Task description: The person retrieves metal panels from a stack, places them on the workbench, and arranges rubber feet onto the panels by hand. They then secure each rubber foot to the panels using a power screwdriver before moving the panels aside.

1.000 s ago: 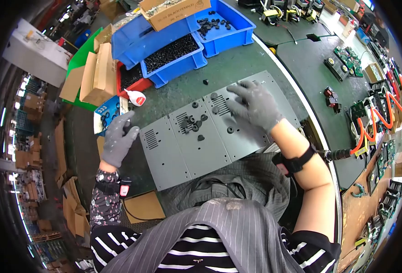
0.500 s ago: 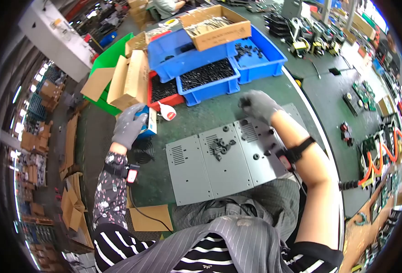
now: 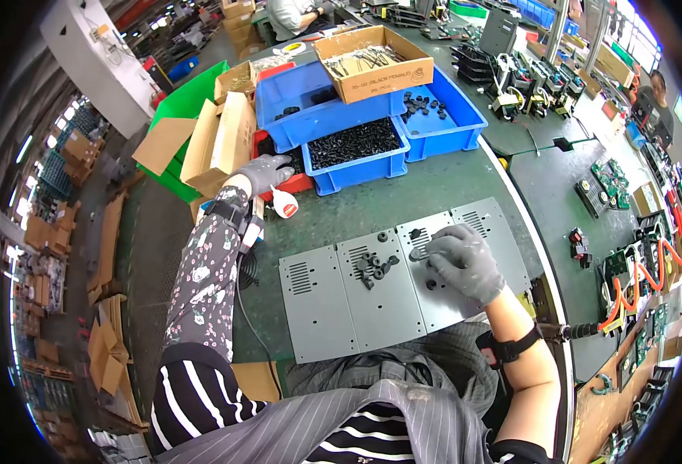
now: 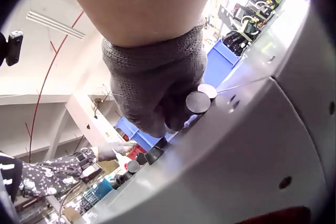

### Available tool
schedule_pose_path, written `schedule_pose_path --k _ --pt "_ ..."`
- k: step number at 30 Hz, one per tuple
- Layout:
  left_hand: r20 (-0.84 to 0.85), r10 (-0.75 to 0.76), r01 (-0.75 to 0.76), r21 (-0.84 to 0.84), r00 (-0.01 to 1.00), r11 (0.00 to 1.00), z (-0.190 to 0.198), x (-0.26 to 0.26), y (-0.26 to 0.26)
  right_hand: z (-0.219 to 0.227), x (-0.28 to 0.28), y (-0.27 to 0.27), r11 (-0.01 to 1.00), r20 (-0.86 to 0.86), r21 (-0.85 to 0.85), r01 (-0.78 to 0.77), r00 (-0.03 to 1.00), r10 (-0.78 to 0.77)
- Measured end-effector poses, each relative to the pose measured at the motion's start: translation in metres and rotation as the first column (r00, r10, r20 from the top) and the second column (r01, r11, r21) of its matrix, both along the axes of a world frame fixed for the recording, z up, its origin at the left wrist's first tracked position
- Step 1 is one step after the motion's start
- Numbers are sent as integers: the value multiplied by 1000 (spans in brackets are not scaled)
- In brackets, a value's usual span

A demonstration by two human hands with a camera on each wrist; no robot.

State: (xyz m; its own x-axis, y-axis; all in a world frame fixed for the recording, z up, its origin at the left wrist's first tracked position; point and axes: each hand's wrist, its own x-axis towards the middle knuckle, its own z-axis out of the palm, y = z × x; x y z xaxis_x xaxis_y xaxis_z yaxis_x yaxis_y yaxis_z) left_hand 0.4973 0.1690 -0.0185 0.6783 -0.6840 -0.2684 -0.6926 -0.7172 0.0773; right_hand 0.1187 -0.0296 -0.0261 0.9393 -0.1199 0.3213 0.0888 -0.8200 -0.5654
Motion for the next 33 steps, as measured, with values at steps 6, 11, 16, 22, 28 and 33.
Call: schedule_pose_path --k 6,11,16,22,28,33 --pt "-159 -22 27 28 987 999 3 14 -5 13 -43 20 839 217 484 248 895 -390" --pt "-222 33 -61 -121 975 991 -12 27 -9 -12 -113 15 503 76 859 93 949 -305" --pt "270 -484 439 210 833 873 -20 43 -5 -64 -237 1 310 -614 733 605 785 -82" --pt "-974 -205 -981 -130 99 145 -7 29 8 -87 -307 -11 9 -688 365 931 276 -671" --pt "-964 -221 -988 -155 148 13 -3 30 14 -104 -283 -14 211 -206 802 559 590 -780" --pt "-838 -544 -991 -45 -31 125 -10 40 38 -103 -263 -23 404 -26 847 346 786 -618"
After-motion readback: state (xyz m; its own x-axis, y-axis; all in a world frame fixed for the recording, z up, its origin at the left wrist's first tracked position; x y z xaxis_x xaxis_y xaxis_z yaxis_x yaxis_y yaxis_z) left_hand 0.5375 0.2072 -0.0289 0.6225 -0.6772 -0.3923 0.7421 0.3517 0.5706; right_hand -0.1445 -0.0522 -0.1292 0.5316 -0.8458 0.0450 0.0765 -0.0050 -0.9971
